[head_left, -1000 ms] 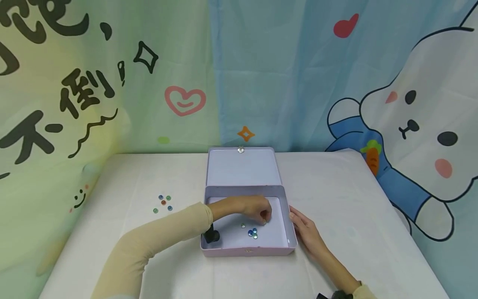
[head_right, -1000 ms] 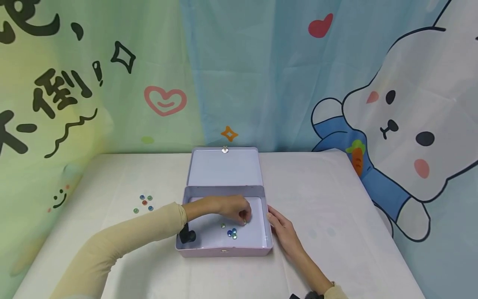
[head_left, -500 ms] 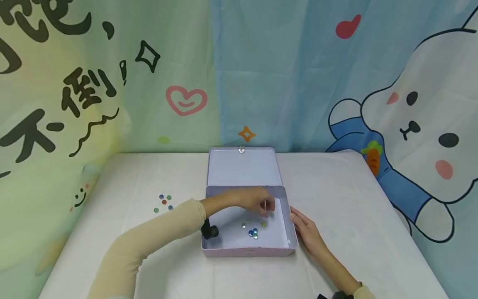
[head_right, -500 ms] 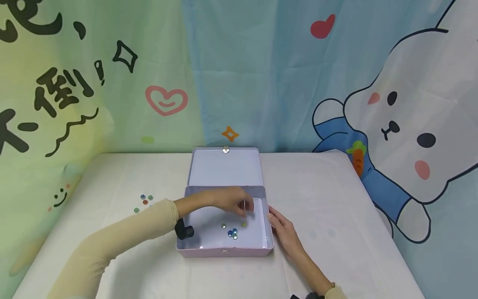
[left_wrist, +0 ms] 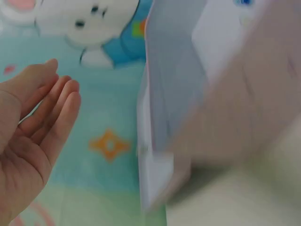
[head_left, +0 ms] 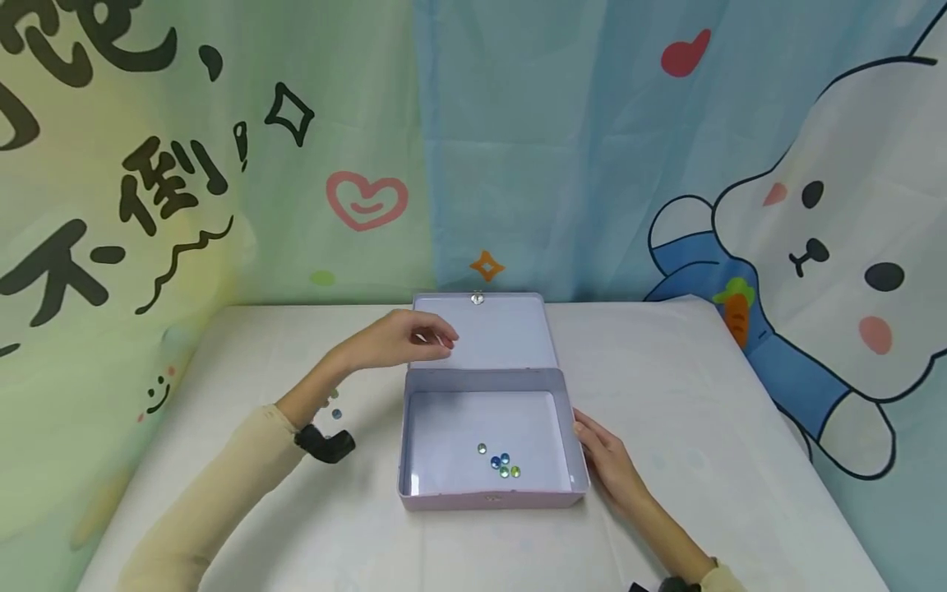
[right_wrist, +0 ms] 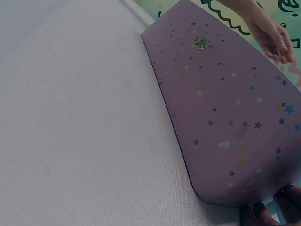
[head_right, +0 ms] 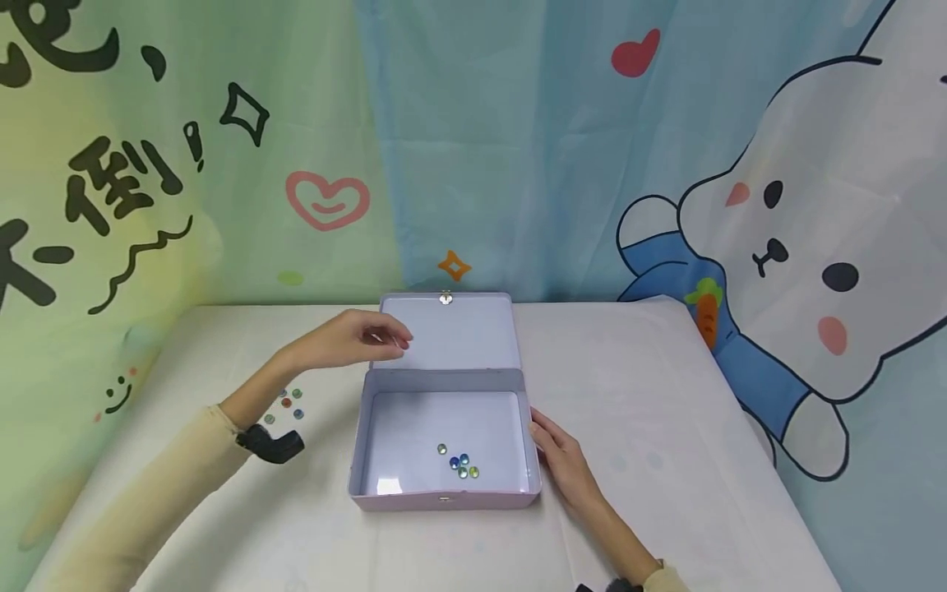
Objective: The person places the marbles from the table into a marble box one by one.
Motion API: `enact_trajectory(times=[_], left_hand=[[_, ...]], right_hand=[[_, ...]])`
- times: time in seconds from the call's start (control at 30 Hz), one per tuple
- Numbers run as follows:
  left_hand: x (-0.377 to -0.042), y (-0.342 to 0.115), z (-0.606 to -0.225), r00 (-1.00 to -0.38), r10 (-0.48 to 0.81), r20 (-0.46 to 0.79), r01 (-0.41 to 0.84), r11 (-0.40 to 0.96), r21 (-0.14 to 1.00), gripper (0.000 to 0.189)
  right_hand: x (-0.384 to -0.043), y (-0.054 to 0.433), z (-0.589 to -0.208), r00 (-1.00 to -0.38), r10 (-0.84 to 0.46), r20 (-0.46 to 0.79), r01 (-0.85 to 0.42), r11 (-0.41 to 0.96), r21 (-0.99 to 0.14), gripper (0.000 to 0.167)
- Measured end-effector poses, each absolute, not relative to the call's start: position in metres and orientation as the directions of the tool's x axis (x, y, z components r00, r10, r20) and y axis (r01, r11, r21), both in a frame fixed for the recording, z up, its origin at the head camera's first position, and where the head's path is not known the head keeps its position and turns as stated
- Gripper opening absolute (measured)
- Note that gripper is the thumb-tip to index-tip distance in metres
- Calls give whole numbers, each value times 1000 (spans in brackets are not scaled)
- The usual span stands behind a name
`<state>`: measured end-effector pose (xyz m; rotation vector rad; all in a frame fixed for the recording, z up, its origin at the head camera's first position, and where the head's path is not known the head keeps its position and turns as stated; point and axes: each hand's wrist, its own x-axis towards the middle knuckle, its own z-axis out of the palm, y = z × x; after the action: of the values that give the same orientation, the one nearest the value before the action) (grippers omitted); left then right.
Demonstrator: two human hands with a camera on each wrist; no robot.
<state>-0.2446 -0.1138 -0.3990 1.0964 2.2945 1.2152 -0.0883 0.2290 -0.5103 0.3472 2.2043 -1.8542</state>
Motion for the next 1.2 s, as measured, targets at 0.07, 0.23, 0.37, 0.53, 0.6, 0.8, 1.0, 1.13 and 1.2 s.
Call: enact_trajectory(times=[0.07,0.23,0.37,0.53,0.6,0.8,1.0,1.13,1.2], left_hand=[[-247,-141,-402,-706,705,65,460,387,799,22],[-252,-205,-417,-812,581,43,416,527,741,22],[-255,-246,-436,-858,513,17,392,634,667,22],[-248,-277,-460,-844,535,-31,413,686,599,19],[-243,-282,-469,-826,562,-42,438,687,581,17],[-231,-287,-484,-813,580,-47,445,672,592,15],[-227,-288,-488,-808,587,-46,457,675,580,14],[-229,-289,-492,-809,586,-47,472,695,543,12],[-230,-289,-494,-809,585,-55,466,696,546,11]], right_hand=[[-88,229,-511,-942,27,-334,333,174,-927,55],[-88,232,-509,-944,32,-328,328,185,-926,57],[-89,232,-508,-945,45,-325,327,186,-926,56],[-88,230,-509,-942,41,-334,336,175,-925,54],[-88,229,-510,-942,41,-333,335,172,-927,54],[-89,228,-511,-940,44,-339,341,173,-924,56],[-90,228,-509,-941,41,-335,336,177,-925,56],[-89,228,-509,-944,38,-329,330,177,-927,56],[-89,228,-510,-941,42,-335,337,174,-925,55]])
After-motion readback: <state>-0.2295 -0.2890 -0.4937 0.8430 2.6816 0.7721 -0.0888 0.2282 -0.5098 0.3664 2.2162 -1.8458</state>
